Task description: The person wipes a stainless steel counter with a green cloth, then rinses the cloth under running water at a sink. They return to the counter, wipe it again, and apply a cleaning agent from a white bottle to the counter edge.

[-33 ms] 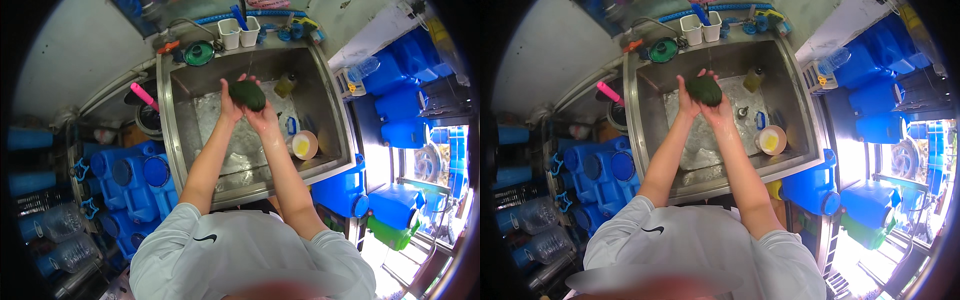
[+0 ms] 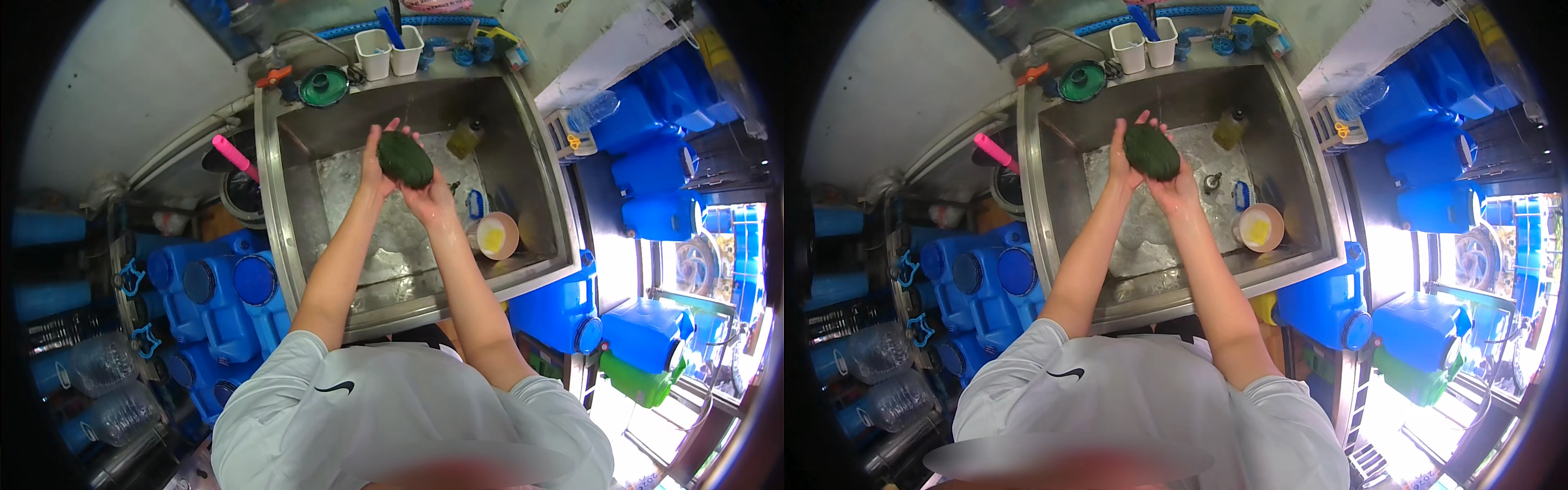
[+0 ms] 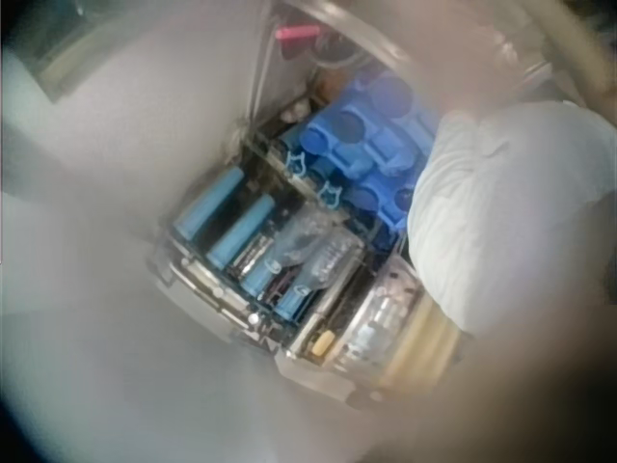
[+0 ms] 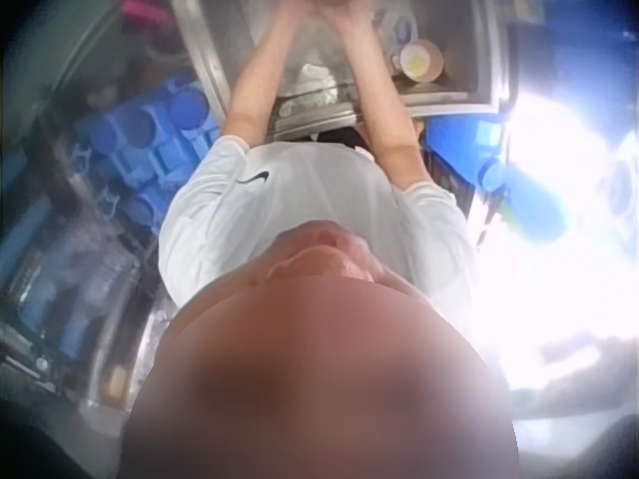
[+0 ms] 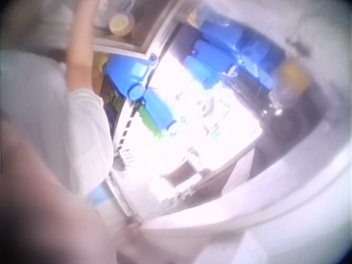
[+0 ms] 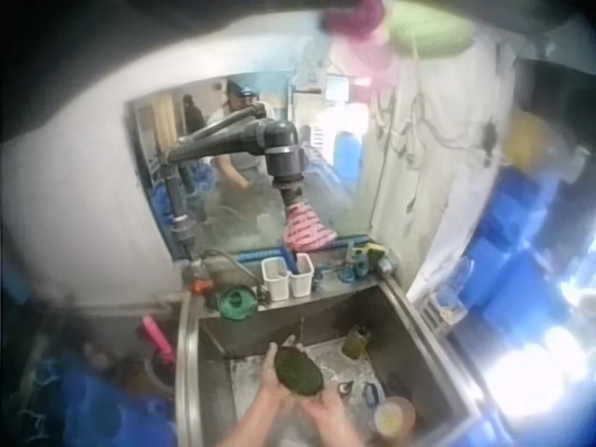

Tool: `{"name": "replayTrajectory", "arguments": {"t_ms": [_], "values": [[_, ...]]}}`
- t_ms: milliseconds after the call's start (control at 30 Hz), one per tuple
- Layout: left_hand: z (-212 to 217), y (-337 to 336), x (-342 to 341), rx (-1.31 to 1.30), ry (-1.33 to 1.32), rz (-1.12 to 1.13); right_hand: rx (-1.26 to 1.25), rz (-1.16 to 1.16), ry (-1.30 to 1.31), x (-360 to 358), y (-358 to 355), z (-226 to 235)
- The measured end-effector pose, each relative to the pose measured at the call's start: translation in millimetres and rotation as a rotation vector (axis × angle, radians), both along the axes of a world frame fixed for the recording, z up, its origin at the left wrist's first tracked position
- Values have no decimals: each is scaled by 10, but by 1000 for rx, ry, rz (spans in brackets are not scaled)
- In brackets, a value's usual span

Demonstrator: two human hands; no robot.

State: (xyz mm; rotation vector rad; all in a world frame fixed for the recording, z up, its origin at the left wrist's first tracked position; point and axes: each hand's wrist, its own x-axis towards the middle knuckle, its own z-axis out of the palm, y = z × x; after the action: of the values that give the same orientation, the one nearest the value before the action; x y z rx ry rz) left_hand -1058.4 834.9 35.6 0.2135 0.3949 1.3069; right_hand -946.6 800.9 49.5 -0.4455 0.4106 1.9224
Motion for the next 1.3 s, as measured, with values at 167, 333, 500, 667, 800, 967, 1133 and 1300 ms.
{"name": "replayTrajectory", "arguments": {"t_ms": [167, 333, 500, 667, 800, 967, 1133, 1300], "values": [[129, -104, -16, 391, 755, -89, -260, 279, -128, 111, -380, -112], [273, -459, 56, 621, 1011, -7, -37, -44, -224, -1, -123, -29], [473, -466, -36, -33, -86, 352, 376, -228, -424, -168, -46, 407], [488, -238, -286, -274, 120, -122, 1255, -185, -1496, -293, -197, 848], [542, -135, -498, -236, 29, -769, 1957, -47, -1788, -329, -338, 840], [659, -134, -575, -13, 952, -1260, 2413, 195, -1847, -561, -593, 501], [303, -329, -451, 409, 1453, -1500, 2413, 773, -2010, -890, -816, 45], [-401, -634, -379, 792, 1687, -1294, 1987, 1247, -1907, -1058, -932, -407]]}}
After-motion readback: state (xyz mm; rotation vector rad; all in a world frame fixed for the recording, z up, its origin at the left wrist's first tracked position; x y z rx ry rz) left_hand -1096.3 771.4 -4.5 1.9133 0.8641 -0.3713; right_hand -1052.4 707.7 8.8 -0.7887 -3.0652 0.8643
